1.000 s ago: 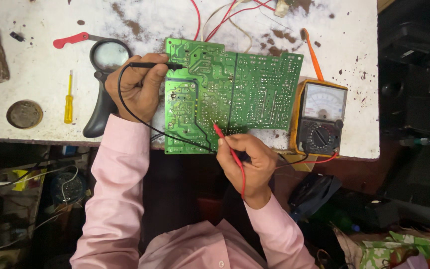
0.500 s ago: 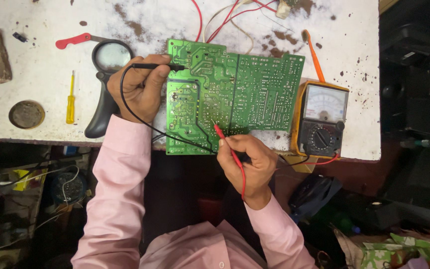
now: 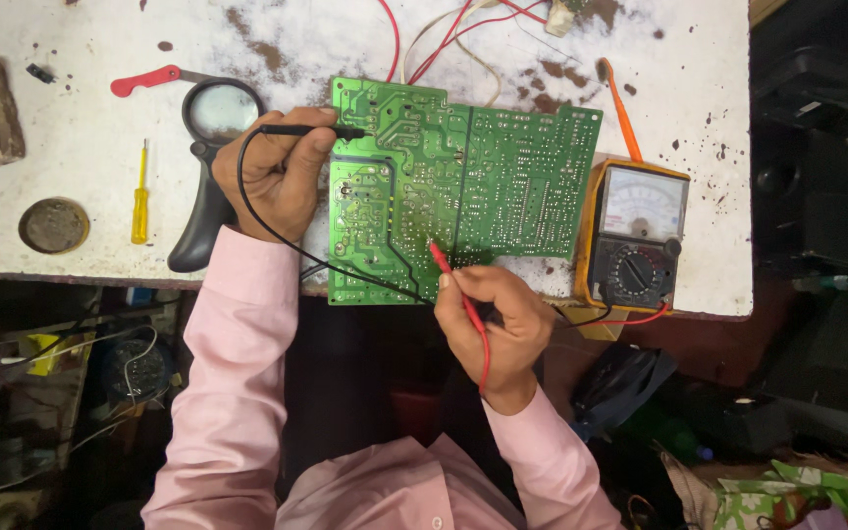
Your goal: The person tests a green circuit board using a multimeter, touching various points on the board with the probes. They briefly use a magnifying glass to inspect the board before continuing the testing process.
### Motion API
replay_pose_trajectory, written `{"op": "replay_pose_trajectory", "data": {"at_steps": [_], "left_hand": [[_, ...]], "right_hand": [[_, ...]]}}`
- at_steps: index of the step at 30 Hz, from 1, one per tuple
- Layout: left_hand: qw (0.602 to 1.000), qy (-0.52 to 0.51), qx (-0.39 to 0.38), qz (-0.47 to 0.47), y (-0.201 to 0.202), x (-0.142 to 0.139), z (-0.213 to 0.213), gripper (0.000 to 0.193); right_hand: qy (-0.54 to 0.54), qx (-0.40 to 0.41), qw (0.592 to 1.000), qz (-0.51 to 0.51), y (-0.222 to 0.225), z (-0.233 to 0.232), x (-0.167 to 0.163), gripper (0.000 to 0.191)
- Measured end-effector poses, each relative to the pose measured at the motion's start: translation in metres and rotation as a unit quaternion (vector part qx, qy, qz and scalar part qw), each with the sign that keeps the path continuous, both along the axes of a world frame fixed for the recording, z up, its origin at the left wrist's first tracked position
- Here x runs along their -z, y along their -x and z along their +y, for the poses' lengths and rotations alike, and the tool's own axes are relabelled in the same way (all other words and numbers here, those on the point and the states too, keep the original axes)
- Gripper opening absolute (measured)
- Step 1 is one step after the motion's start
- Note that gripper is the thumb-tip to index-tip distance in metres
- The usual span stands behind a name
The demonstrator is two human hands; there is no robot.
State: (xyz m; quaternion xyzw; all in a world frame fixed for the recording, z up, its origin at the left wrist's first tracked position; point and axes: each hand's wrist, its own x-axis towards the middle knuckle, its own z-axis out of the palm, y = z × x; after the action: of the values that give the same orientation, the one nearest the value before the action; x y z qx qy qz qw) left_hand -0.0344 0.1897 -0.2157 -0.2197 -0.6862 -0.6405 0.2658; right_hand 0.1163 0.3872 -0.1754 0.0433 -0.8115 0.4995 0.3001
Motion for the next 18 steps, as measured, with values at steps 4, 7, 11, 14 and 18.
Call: {"op": "replay_pose_trajectory", "data": {"at_steps": [4, 7, 11, 14, 18], "left_hand": [[1.0, 0.008, -0.009, -0.006, -0.0011, -0.0006, 0.0008, 0.014], [1.0, 0.013, -0.016, -0.007, -0.0006, -0.0012, 0.0008, 0.015], [1.0, 0.005, -0.006, 0.001, -0.0012, -0.0011, 0.0005, 0.014], [1.0, 0.001, -0.005, -0.01, -0.0011, -0.0007, 0.0003, 0.014], [1.0, 0.008, -0.009, -0.006, -0.0016, -0.0008, -0.0001, 0.014]], "right_hand": [[-0.009, 0.008, 1.0, 0.0, 0.0023, 0.0022, -0.0001, 0.014], [0.001, 0.013, 1.0, -0.015, 0.0036, 0.0018, -0.0005, 0.014], [0.007, 0.006, 1.0, -0.019, 0.0045, 0.0006, -0.0009, 0.013], [0.012, 0.006, 1.0, -0.027, 0.0049, 0.0, -0.0011, 0.012], [-0.001, 0.015, 0.999, -0.031, 0.0055, -0.0009, -0.0021, 0.012]]}}
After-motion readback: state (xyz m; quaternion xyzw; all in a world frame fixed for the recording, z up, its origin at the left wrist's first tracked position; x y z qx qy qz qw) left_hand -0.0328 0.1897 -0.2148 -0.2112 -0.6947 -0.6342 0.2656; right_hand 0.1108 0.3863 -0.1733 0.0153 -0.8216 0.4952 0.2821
